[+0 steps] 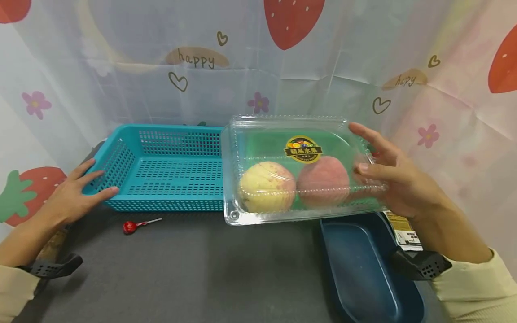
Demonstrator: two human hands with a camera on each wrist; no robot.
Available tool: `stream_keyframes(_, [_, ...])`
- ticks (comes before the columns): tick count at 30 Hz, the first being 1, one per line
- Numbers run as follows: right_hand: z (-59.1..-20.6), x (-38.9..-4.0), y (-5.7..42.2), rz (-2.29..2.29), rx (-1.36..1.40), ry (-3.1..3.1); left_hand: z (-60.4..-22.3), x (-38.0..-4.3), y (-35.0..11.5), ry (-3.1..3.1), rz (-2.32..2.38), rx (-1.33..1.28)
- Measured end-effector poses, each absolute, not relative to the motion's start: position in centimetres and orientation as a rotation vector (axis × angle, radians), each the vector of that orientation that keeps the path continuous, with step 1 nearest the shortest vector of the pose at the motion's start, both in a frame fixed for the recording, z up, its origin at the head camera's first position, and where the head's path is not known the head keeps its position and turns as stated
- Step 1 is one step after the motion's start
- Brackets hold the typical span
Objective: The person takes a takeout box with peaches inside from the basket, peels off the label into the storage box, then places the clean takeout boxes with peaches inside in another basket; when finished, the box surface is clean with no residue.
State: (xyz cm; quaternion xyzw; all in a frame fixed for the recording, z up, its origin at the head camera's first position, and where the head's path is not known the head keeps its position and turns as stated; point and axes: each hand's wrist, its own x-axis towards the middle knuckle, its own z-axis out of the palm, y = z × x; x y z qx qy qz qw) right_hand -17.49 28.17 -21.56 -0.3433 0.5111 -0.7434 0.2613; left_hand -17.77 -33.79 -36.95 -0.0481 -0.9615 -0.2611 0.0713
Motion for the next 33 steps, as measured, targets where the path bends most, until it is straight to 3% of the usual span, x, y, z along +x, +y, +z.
stream_keyframes(16, [-23.3,-15.2,36.1,-1.953,-0.798,1.828,-37.0,-17.9,-33.9,-2.916,-0.774,-0.119])
stream_keyframes(33, [-24.0,-13.7,34.0,-2.042,-0.778,1.514,-37.0,-18.1,-34.1,-2.918,-0.802,-0.135])
